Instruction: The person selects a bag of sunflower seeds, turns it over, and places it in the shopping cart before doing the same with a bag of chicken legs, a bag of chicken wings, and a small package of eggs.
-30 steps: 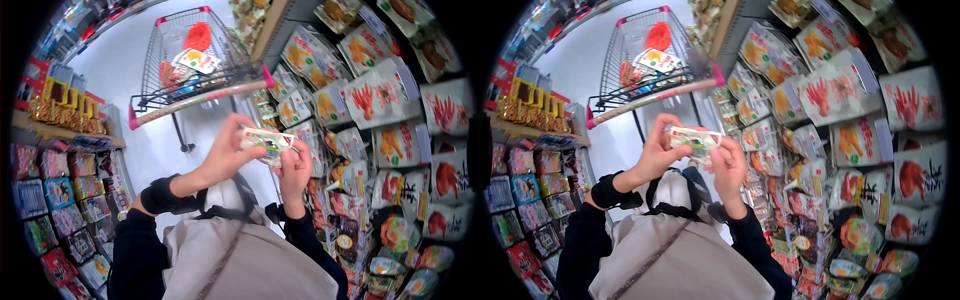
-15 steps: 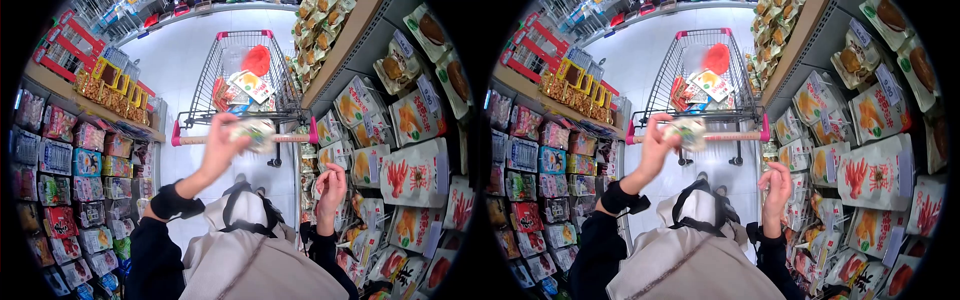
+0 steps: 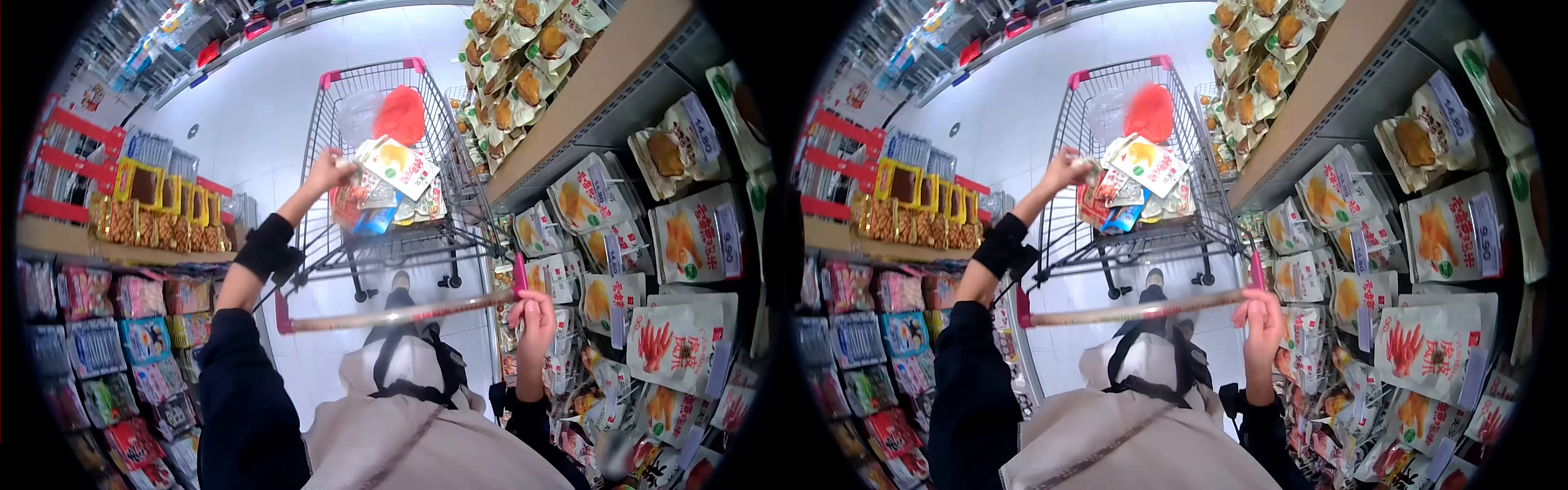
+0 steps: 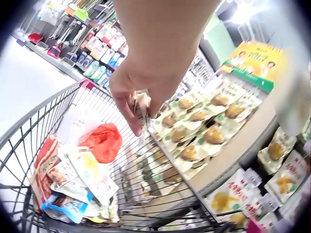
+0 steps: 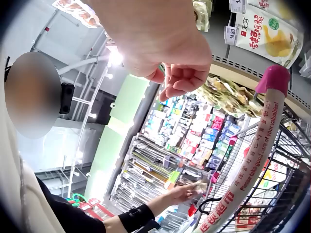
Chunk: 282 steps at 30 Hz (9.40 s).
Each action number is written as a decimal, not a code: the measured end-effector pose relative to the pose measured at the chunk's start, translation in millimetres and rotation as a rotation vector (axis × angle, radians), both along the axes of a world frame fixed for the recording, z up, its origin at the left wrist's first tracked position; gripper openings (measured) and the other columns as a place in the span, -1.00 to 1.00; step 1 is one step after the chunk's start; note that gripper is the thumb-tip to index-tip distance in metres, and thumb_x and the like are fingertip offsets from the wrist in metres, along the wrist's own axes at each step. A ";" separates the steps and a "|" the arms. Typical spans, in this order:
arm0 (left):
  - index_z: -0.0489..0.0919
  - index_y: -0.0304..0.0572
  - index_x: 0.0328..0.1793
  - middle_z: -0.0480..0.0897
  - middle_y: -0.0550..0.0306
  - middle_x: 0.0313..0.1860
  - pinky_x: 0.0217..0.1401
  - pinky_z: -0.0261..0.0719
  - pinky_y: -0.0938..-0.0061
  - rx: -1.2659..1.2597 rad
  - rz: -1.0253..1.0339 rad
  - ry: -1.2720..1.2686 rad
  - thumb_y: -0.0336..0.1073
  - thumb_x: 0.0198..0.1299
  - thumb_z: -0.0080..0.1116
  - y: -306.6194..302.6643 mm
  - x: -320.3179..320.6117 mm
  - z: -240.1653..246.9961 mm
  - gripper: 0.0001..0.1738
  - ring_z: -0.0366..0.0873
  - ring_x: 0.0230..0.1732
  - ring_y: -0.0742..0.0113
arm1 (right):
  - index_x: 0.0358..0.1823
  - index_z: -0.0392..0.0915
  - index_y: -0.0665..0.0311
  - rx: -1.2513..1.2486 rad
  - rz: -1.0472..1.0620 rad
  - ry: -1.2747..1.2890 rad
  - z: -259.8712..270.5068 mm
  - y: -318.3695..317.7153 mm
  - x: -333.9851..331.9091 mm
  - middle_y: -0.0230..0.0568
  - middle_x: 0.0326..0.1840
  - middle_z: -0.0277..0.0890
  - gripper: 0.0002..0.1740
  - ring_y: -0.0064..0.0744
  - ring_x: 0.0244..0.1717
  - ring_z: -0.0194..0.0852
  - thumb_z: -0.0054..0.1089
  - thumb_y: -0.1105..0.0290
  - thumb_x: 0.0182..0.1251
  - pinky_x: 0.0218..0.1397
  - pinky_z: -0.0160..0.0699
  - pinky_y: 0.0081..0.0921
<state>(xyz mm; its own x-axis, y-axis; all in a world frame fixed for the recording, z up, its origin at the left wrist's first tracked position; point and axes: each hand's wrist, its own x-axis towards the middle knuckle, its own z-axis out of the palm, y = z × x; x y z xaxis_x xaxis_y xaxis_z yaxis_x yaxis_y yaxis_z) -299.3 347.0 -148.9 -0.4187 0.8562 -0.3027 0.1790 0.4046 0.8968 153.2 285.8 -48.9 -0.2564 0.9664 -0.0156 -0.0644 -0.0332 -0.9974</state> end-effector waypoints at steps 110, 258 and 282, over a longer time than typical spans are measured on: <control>0.36 -0.21 -0.07 0.47 0.19 -0.25 -0.07 0.35 0.54 0.024 -0.584 -0.675 -0.33 0.21 -0.07 -516.7 488.9 58.7 -0.80 0.43 -0.22 0.43 | -0.22 0.39 0.23 -0.111 -0.588 -0.360 -54.7 -587.8 249.8 -0.26 -0.47 0.39 -0.84 -0.39 -0.50 0.37 0.02 0.38 0.17 -0.41 0.38 -0.50; 0.31 0.02 0.19 0.33 -0.09 0.19 0.08 0.40 0.18 0.730 -1.619 0.766 0.07 0.04 0.11 -927.6 1052.2 -170.4 -0.39 0.37 0.12 -0.13 | 0.36 -0.19 0.16 -0.546 -1.112 0.465 -329.3 -958.4 658.9 -0.16 0.31 -0.10 -0.30 -0.35 0.22 0.05 -0.04 0.28 0.29 0.21 0.12 -0.45; 0.32 -0.23 0.21 0.43 0.07 -0.33 -0.49 0.43 0.53 0.618 -1.469 0.631 -0.21 -0.06 0.20 -858.4 1057.5 -162.6 -0.35 0.40 -0.43 0.30 | 0.35 -0.18 0.20 -0.548 -1.128 0.348 -322.9 -966.6 688.9 -0.17 0.32 -0.09 -0.30 -0.35 0.25 0.01 -0.04 0.26 0.28 0.24 0.09 -0.46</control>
<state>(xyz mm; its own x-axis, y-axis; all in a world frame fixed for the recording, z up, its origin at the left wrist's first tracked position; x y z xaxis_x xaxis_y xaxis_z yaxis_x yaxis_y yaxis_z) 758.2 -511.4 -311.5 0.8501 0.5194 0.0868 0.4159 -0.7633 0.4944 842.0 -680.8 -371.8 0.6176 0.5400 -0.5719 -0.5748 -0.1865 -0.7968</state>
